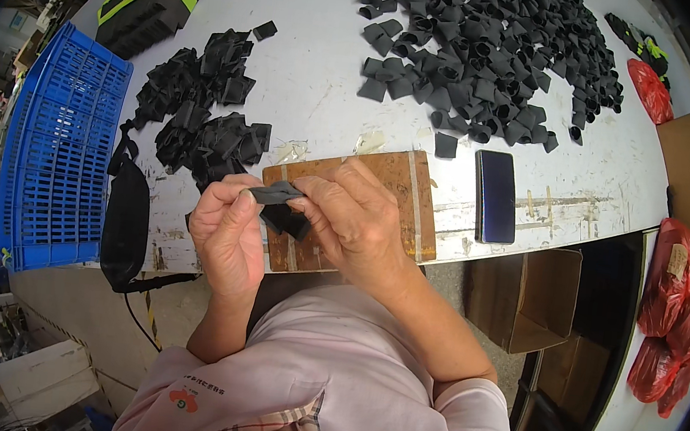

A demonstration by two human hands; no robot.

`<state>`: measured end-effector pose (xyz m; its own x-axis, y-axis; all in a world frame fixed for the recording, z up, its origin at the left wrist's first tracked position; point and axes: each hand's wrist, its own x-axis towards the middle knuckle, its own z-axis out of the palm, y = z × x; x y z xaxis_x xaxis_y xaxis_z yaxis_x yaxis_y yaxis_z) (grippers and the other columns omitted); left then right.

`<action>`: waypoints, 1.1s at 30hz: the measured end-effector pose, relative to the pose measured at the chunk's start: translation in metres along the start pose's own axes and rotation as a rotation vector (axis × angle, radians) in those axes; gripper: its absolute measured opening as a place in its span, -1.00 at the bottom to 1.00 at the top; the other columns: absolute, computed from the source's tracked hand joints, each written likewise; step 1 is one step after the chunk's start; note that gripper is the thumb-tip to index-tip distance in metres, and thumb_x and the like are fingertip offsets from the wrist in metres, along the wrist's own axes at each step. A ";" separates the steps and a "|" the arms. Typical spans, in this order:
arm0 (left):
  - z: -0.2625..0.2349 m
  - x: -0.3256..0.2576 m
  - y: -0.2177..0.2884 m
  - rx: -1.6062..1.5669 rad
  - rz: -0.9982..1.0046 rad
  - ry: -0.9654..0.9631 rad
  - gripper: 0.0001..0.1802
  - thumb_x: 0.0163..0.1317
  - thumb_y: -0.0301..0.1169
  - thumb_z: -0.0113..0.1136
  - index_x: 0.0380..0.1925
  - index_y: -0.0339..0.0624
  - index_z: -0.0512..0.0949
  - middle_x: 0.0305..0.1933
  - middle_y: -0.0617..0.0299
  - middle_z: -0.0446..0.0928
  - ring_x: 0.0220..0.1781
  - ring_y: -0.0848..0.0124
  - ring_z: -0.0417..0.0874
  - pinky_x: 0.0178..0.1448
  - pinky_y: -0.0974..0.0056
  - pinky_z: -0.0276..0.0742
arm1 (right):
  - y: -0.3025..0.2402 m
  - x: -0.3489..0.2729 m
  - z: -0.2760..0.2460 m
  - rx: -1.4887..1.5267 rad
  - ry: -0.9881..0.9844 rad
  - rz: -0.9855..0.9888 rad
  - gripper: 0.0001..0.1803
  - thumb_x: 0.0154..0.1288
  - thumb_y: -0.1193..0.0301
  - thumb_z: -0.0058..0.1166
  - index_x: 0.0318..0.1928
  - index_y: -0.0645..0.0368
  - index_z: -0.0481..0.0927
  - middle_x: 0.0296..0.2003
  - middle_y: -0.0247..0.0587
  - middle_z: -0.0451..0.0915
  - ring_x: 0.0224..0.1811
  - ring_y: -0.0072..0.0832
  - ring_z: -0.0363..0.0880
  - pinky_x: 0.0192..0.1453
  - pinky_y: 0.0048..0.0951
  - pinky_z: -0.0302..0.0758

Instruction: Inspecting and sorting small black industrial components on a workbench.

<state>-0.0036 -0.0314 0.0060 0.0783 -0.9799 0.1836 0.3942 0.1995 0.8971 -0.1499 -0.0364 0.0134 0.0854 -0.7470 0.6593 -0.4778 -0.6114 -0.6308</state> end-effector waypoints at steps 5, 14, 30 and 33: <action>-0.008 -0.005 -0.003 -0.027 -0.067 -0.018 -0.98 0.09 -0.58 0.04 -0.48 -0.31 0.42 -0.36 0.15 0.41 -0.32 0.50 0.31 -0.14 0.44 0.20 | -0.001 0.002 -0.003 -0.022 -0.057 -0.011 -0.86 -0.05 0.59 0.16 -0.39 0.29 0.56 -0.55 -0.22 0.47 -0.55 -0.42 0.36 -0.49 -0.51 0.32; 0.006 0.022 0.000 0.611 0.404 -0.354 -0.82 -0.08 -0.59 0.22 -0.38 -0.29 0.54 -0.36 0.15 0.51 -0.33 0.35 0.48 -0.24 0.37 0.39 | 0.010 -0.002 -0.004 0.122 -0.086 0.074 -0.87 -0.08 0.61 0.15 -0.43 0.29 0.51 -0.62 -0.24 0.38 -0.55 -0.35 0.33 -0.51 -0.42 0.31; -0.032 -0.013 -0.051 0.674 0.046 0.011 -0.79 0.00 -0.53 0.19 -0.31 -0.30 0.49 -0.44 0.11 0.50 -0.40 0.33 0.51 -0.33 0.36 0.41 | 0.013 0.012 -0.023 0.749 -0.022 0.715 -0.76 0.23 0.33 -0.01 -0.45 0.26 0.51 -0.56 -0.35 0.48 -0.55 -0.67 0.34 -0.47 -0.63 0.32; -0.051 -0.026 -0.079 1.205 0.023 -0.120 -0.53 -0.10 -0.42 0.29 -0.15 -0.34 0.40 -0.30 0.09 0.44 -0.31 0.26 0.47 -0.20 0.29 0.41 | 0.033 0.004 -0.017 0.390 0.160 0.731 -0.59 0.26 0.11 -0.08 -0.35 0.26 0.57 -0.60 -0.35 0.48 -0.60 -0.69 0.35 -0.51 -0.68 0.27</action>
<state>0.0098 -0.0221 -0.0896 -0.0368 -0.9824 0.1833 -0.7168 0.1537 0.6802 -0.1797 -0.0554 0.0021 -0.2671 -0.9617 0.0614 -0.0261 -0.0565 -0.9981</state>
